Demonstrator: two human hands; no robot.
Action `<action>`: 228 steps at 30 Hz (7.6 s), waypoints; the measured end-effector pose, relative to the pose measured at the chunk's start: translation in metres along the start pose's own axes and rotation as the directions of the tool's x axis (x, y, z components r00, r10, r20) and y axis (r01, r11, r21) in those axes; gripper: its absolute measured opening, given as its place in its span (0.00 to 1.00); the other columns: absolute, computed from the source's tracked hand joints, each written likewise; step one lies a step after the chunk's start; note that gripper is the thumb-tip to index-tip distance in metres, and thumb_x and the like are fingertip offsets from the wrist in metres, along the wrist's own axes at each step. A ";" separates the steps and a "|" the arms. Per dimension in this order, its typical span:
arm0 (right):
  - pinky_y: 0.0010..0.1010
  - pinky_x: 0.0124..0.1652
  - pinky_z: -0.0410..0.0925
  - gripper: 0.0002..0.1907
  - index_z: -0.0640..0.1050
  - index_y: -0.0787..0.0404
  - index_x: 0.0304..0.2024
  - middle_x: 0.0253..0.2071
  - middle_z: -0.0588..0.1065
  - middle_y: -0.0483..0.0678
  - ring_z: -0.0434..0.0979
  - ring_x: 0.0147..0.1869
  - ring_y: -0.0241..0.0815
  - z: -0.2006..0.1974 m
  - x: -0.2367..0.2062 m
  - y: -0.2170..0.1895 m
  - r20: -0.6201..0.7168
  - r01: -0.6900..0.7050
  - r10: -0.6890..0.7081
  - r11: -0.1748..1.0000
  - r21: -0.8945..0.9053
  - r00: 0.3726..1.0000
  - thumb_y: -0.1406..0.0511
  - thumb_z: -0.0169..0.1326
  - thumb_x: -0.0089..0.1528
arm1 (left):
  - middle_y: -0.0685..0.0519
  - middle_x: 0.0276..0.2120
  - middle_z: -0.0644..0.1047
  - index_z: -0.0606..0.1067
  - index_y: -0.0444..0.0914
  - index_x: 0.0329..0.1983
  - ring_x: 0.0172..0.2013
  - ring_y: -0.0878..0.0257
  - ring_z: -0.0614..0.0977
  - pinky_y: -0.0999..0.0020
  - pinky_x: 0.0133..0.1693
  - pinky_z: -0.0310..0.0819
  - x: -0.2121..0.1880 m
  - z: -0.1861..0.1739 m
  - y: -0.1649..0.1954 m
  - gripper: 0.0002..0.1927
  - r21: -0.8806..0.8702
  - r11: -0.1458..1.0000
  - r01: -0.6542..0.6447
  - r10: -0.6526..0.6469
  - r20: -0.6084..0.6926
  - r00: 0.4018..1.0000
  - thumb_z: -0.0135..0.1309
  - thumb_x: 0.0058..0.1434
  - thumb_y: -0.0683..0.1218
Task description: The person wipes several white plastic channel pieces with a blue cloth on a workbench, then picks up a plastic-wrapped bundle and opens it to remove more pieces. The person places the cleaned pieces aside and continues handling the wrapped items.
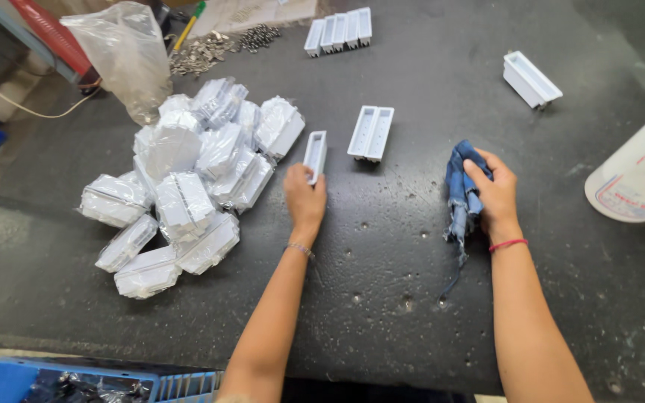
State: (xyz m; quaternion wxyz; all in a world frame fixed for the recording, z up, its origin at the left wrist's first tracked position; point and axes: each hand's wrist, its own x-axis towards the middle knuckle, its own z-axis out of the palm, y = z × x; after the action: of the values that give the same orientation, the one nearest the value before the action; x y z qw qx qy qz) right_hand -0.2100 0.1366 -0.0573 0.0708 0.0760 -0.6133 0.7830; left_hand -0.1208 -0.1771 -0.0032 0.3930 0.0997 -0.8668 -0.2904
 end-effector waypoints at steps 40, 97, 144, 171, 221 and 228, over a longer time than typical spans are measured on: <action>0.33 0.52 0.70 0.13 0.82 0.63 0.49 0.47 0.81 0.54 0.82 0.51 0.47 0.042 0.014 -0.003 -0.006 0.211 -0.276 0.747 -0.630 0.961 0.67 0.57 0.63 | 0.48 0.62 0.71 0.75 0.51 0.61 0.64 0.42 0.64 0.40 0.60 0.58 0.087 0.167 0.029 0.29 0.040 0.913 -0.406 0.376 0.301 0.876 0.57 0.60 0.66; 0.30 0.55 0.72 0.11 0.80 0.69 0.52 0.46 0.82 0.54 0.80 0.50 0.38 0.015 0.066 0.085 0.170 0.384 -0.365 0.667 -0.638 0.916 0.70 0.56 0.68 | 0.49 0.68 0.66 0.59 0.45 0.75 0.68 0.57 0.63 0.56 0.69 0.54 0.075 0.087 0.030 0.38 -0.238 0.932 -0.274 0.249 -0.130 0.960 0.56 0.63 0.54; 0.52 0.65 0.54 0.21 0.80 0.53 0.53 0.68 0.66 0.54 0.60 0.72 0.56 0.037 -0.095 -0.069 0.197 0.193 -0.331 -0.043 -0.980 0.923 0.62 0.63 0.57 | 0.39 0.59 0.73 0.60 0.32 0.70 0.56 0.45 0.80 0.52 0.53 0.77 -0.002 -0.064 -0.034 0.39 -0.627 -0.324 0.709 -0.151 0.774 0.615 0.51 0.60 0.56; 0.33 0.49 0.73 0.14 0.82 0.58 0.51 0.49 0.80 0.49 0.80 0.49 0.40 0.147 -0.101 -0.093 0.149 0.228 -0.183 0.568 -0.791 0.972 0.61 0.56 0.65 | 0.37 0.58 0.73 0.62 0.29 0.71 0.57 0.49 0.78 0.56 0.53 0.78 -0.008 -0.028 -0.049 0.43 -0.576 -0.304 0.759 -0.134 0.814 0.565 0.56 0.60 0.60; 0.30 0.50 0.76 0.09 0.79 0.65 0.39 0.45 0.79 0.48 0.80 0.52 0.42 0.191 -0.086 -0.062 0.291 0.357 -0.232 0.775 -0.522 0.928 0.79 0.55 0.60 | 0.61 0.43 0.81 0.80 0.45 0.45 0.46 0.60 0.76 0.64 0.54 0.68 0.002 -0.064 -0.008 0.10 -0.416 0.899 -0.137 0.304 0.368 0.879 0.55 0.64 0.37; 0.29 0.52 0.74 0.09 0.79 0.63 0.42 0.50 0.77 0.48 0.80 0.54 0.40 0.190 -0.084 -0.054 0.243 0.247 -0.163 0.897 -0.368 0.956 0.78 0.53 0.63 | 0.61 0.37 0.78 0.80 0.45 0.44 0.39 0.60 0.74 0.64 0.47 0.68 -0.002 -0.063 0.002 0.10 -0.354 0.915 -0.192 0.317 0.339 0.886 0.61 0.60 0.40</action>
State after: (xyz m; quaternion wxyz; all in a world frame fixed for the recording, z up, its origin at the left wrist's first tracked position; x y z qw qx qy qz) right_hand -0.1106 -0.0360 0.0219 0.1033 0.2054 -0.7506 0.6194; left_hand -0.0725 -0.2012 0.0299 0.2585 -0.1392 -0.8763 -0.3820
